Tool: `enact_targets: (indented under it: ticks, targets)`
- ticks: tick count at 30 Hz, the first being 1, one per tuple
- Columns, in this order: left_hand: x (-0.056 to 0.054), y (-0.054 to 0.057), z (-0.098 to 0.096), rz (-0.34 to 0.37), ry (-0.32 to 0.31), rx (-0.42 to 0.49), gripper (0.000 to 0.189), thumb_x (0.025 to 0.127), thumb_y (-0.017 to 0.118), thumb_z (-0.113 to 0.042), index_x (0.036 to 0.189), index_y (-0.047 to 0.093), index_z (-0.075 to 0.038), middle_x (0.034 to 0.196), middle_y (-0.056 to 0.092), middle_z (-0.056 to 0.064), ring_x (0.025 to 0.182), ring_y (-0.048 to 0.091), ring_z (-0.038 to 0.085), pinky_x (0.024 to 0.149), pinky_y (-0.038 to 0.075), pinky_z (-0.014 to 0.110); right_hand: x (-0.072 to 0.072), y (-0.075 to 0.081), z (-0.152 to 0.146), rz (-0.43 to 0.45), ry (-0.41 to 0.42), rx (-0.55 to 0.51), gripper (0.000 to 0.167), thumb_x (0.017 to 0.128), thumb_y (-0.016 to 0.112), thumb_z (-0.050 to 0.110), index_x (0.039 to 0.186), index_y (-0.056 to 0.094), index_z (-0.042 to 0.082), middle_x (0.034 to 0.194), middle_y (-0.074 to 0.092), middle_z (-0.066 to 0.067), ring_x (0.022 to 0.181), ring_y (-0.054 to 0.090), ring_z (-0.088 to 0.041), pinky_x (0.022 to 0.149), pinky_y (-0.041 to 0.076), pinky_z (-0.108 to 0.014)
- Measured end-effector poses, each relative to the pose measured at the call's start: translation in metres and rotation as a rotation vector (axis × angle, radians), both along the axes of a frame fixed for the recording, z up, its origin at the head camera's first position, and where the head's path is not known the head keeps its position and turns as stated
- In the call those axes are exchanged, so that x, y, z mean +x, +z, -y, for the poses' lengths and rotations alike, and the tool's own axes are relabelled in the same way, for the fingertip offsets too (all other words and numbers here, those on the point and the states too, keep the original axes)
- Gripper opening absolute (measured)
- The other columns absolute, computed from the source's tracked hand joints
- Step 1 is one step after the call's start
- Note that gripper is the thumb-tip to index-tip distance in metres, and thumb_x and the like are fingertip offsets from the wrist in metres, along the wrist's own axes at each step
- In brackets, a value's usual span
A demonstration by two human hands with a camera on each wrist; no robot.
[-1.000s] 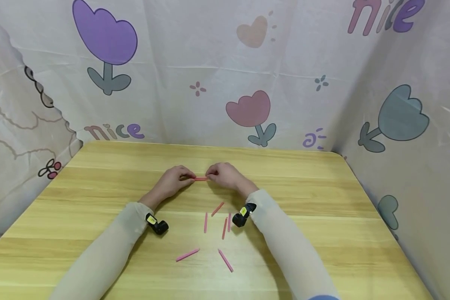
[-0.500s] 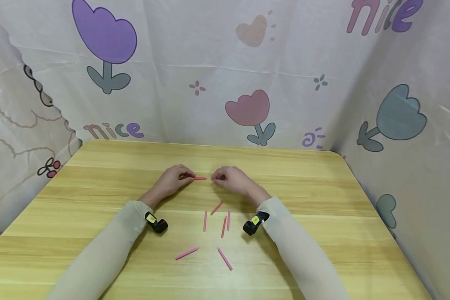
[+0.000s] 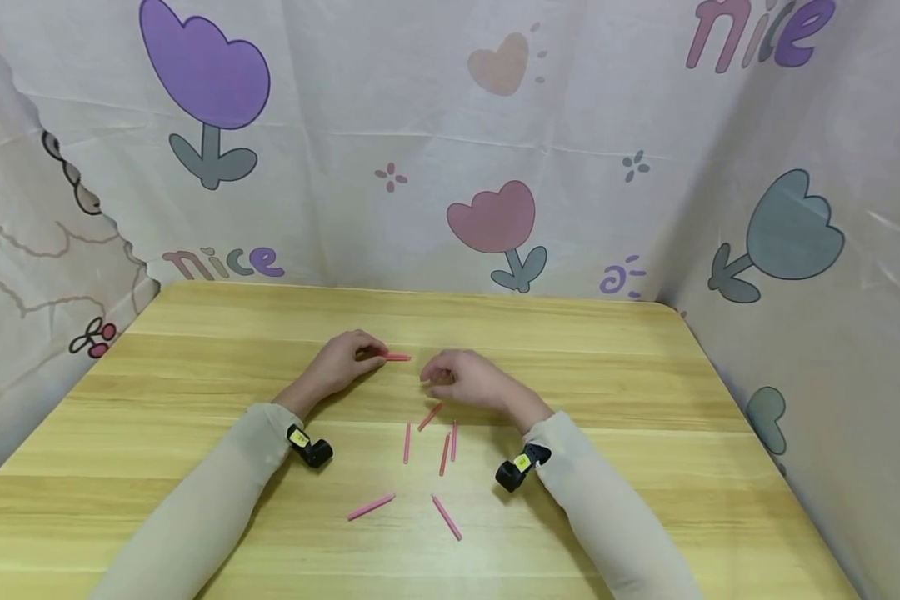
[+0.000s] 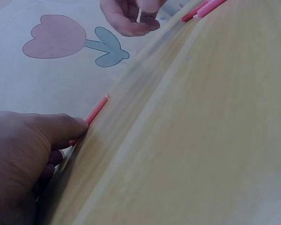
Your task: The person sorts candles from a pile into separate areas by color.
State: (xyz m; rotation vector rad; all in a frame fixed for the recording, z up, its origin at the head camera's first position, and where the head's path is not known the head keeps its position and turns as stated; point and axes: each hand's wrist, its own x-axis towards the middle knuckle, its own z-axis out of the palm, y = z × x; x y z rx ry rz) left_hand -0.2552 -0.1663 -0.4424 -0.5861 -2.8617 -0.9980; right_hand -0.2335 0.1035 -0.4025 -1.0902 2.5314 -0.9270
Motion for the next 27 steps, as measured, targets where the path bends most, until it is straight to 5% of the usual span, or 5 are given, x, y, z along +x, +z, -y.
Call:
enact_targets:
  ticks: [16, 27]
  targets:
    - [0.002, 0.0, 0.0, -0.004, -0.002, 0.001, 0.02, 0.09, 0.072, -0.022, 0.105, 0.074, -0.008, 0.104, 0.067, 0.007, 0.099, 0.059, 0.025, 0.091, 0.046, 0.043, 0.006, -0.005, -0.012, 0.064, 0.074, 0.039, 0.018, 0.088, 0.074, 0.014, 0.105, 0.071, 0.016, 0.101, 0.063, 0.005, 0.091, 0.057, -0.012, 0.082, 0.05, -0.031]
    - [0.002, 0.0, 0.0, -0.008, -0.014, -0.004, 0.017, 0.092, 0.071, -0.02, 0.104, 0.074, -0.009, 0.103, 0.067, 0.005, 0.099, 0.058, 0.025, 0.091, 0.045, 0.044, 0.009, -0.007, -0.01, 0.022, 0.095, 0.076, 0.016, 0.088, 0.073, 0.009, 0.102, 0.073, 0.017, 0.097, 0.062, 0.007, 0.087, 0.057, -0.01, 0.078, 0.051, -0.028]
